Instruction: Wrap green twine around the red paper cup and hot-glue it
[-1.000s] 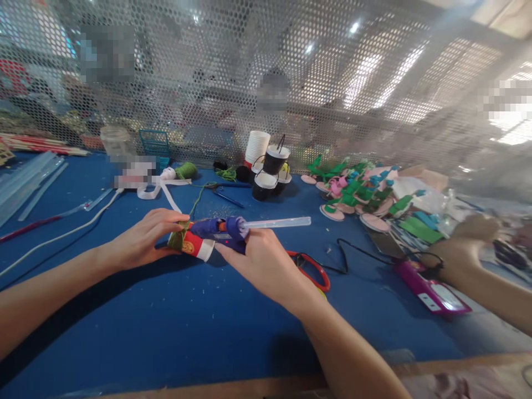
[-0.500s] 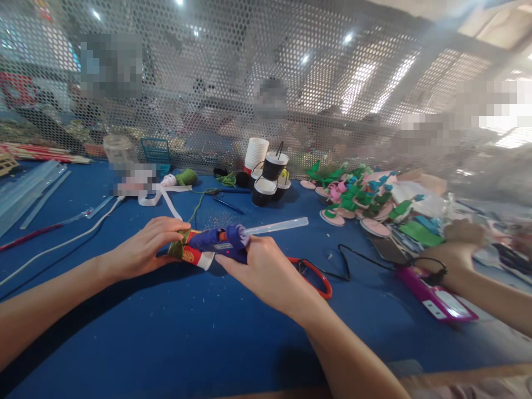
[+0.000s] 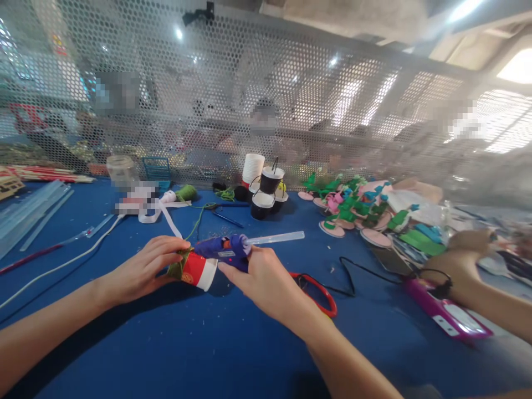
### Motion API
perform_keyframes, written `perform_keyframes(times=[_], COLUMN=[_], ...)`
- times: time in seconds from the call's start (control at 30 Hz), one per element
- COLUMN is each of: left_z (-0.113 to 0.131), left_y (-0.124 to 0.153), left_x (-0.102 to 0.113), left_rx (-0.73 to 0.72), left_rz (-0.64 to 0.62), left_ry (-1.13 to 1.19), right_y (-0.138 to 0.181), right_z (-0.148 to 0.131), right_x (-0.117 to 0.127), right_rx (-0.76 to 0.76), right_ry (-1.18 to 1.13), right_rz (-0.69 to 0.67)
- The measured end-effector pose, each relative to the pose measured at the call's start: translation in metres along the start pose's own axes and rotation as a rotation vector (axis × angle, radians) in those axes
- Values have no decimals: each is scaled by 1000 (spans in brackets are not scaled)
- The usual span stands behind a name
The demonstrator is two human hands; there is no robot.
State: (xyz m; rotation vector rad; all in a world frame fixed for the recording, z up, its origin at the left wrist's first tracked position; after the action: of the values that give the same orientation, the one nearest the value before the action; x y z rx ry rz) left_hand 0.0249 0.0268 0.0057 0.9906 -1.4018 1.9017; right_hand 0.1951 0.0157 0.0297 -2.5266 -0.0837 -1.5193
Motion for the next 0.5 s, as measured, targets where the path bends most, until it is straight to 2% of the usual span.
perform_keyframes(times=[0.2,0.5], left_z=[0,1], left_y=[0,-2], left_x=[1,2], left_rx=[-5,-20], left_rz=[8,19], left_ry=[-53,-53], right_y=[1,2], right_z=[0,-3], right_x=[-1,2], right_rx=[16,66], right_ry=[-28,-18], right_rz=[-26,39])
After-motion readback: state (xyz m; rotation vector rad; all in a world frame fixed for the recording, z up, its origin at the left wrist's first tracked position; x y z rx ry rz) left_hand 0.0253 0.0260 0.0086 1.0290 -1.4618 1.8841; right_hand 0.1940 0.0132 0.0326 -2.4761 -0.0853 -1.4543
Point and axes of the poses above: each hand's wrist, its own y-axis away from the middle knuckle, its own x-axis out of the back of the hand, z = x × y, the point moved 7 cm from there along -y, towards the middle knuckle, and after that the axes turned 14 degrees about y, right-handed, at the moved point
